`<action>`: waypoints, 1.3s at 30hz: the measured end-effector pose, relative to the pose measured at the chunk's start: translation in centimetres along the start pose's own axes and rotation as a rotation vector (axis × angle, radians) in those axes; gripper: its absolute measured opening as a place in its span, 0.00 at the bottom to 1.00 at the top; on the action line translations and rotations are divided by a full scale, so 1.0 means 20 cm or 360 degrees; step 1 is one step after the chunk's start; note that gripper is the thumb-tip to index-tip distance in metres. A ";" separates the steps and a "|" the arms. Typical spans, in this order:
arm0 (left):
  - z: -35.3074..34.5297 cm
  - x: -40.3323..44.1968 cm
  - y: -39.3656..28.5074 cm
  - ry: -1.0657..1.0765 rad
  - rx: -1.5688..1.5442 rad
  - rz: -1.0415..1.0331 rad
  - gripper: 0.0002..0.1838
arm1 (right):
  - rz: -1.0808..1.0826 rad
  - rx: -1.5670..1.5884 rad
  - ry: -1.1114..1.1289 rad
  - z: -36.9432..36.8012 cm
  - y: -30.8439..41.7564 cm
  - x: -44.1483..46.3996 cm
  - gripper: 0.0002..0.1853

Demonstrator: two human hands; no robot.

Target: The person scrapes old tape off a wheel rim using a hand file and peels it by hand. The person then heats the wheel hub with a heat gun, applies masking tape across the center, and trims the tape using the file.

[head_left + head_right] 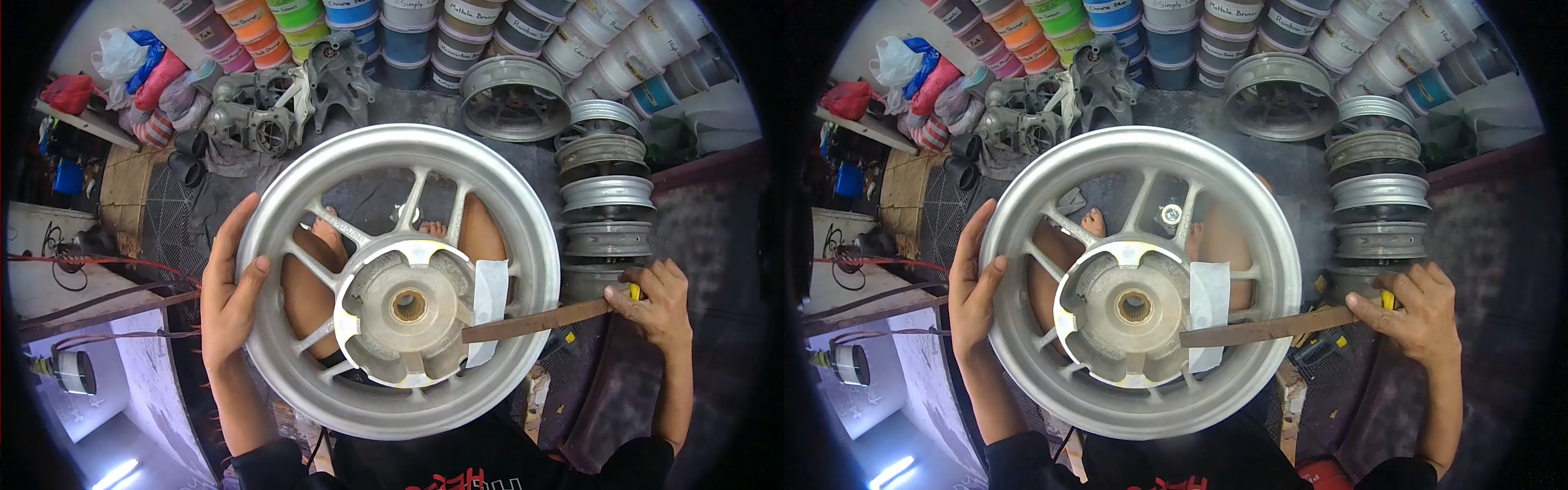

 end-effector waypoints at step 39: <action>-0.02 -0.01 0.00 -0.0131 -0.0176 0.0038 0.34 | -0.0126 0.0256 0.0343 0.18 0.12 0.13 0.22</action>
Point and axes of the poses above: each hand's wrist, its own x-axis towards the middle knuckle, its own z-axis out of the back of the hand, y = z × x, the point moved 3 cm from there along x, towards the middle knuckle, and after that the axes turned 4 degrees about y, right-handed, at the moved point
